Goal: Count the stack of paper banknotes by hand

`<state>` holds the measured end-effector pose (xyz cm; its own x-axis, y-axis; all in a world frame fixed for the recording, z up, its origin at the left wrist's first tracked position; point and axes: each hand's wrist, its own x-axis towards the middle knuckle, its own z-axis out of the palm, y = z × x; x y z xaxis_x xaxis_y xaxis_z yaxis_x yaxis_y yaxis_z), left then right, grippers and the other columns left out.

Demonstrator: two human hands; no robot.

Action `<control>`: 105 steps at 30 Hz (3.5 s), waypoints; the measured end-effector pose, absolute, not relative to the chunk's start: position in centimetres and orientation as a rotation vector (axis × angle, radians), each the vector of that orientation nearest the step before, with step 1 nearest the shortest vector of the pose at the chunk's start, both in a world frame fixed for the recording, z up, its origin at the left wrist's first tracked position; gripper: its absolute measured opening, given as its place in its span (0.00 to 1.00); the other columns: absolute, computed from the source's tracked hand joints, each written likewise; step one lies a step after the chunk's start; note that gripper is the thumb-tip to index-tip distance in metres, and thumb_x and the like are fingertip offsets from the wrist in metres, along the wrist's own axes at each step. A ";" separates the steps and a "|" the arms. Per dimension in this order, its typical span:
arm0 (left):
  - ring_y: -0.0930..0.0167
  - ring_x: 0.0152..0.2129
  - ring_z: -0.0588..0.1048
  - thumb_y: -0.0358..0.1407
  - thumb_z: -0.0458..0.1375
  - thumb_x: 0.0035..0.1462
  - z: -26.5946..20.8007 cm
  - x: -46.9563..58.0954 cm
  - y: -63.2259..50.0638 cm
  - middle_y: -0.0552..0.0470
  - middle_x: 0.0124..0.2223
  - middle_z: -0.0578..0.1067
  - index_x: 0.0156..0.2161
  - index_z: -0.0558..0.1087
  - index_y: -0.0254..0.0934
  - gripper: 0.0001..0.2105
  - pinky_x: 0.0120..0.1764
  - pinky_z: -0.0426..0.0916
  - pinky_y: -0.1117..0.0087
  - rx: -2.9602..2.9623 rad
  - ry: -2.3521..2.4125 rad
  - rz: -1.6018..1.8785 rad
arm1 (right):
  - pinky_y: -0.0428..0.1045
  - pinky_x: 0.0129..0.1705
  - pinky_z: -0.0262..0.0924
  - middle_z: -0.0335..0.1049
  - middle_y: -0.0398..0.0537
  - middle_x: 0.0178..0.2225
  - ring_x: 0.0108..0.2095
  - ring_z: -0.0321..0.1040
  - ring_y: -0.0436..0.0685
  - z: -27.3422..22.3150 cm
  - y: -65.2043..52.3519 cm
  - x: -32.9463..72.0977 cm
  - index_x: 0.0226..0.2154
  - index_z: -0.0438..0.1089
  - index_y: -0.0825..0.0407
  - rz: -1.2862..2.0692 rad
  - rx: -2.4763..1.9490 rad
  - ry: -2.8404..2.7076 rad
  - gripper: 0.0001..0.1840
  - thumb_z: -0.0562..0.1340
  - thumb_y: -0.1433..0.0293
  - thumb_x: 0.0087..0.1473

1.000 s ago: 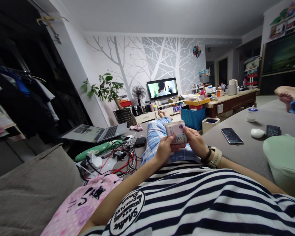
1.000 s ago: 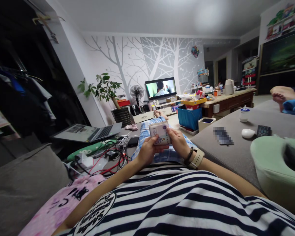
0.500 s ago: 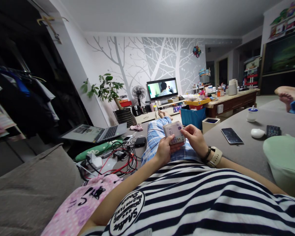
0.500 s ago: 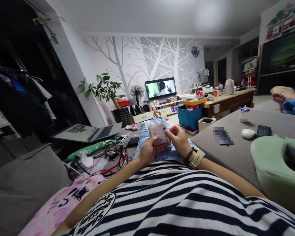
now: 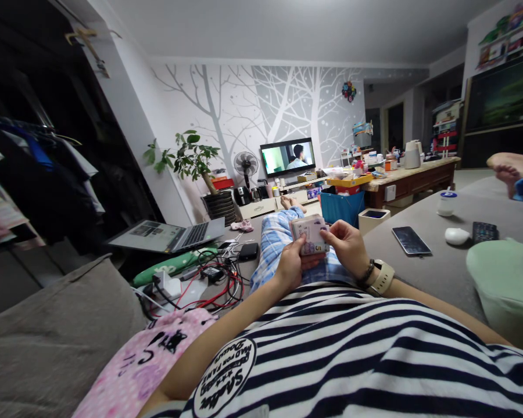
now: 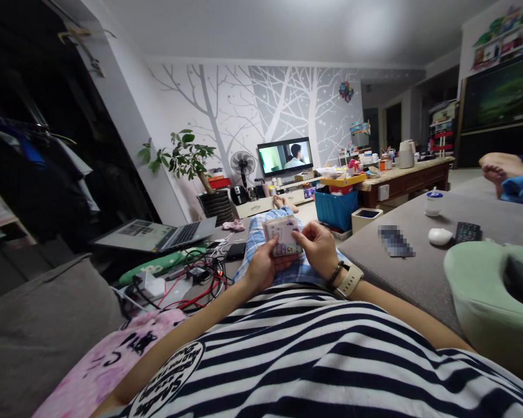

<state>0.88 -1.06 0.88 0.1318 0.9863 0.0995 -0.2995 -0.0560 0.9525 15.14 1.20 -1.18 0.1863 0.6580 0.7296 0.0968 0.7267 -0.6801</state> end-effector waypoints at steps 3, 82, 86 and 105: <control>0.67 0.24 0.77 0.40 0.50 0.58 1.2 0.9 -1.1 0.43 0.35 0.78 0.50 0.67 0.30 0.19 0.23 0.69 0.72 1.038 0.844 1.299 | 0.46 0.23 0.49 0.59 0.40 0.18 0.20 0.52 0.48 -1.1 0.8 15.1 0.21 0.63 0.51 0.399 -0.702 -1.359 0.18 0.63 0.56 0.48; 0.63 0.34 0.77 0.38 0.51 0.54 0.6 1.6 -0.4 0.46 0.33 0.78 0.41 0.74 0.33 0.14 0.41 0.70 0.60 0.917 0.535 1.335 | 0.46 0.27 0.54 0.63 0.42 0.23 0.23 0.57 0.50 -1.0 -0.7 14.9 0.28 0.67 0.51 0.325 -0.636 -1.491 0.12 0.59 0.60 0.53; 0.64 0.33 0.77 0.37 0.52 0.54 0.6 1.5 -0.3 0.47 0.33 0.78 0.40 0.74 0.33 0.13 0.40 0.70 0.61 0.926 0.551 1.343 | 0.46 0.27 0.54 0.63 0.41 0.23 0.23 0.56 0.50 -1.0 -0.7 14.9 0.28 0.67 0.51 0.344 -0.623 -1.497 0.12 0.59 0.60 0.54; 0.60 0.37 0.77 0.38 0.53 0.55 1.0 1.7 -0.6 0.43 0.37 0.79 0.46 0.72 0.30 0.17 0.42 0.71 0.59 0.881 0.542 1.315 | 0.46 0.22 0.52 0.64 0.42 0.18 0.19 0.56 0.49 -0.7 -0.6 15.1 0.22 0.64 0.51 0.498 -0.603 -1.470 0.21 0.55 0.54 0.56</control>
<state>1.72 -0.57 0.99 0.2032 0.9699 0.1342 -0.5940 0.0132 0.8043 15.07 -0.60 -0.73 0.0496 0.6473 0.7606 0.0519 0.7588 -0.6492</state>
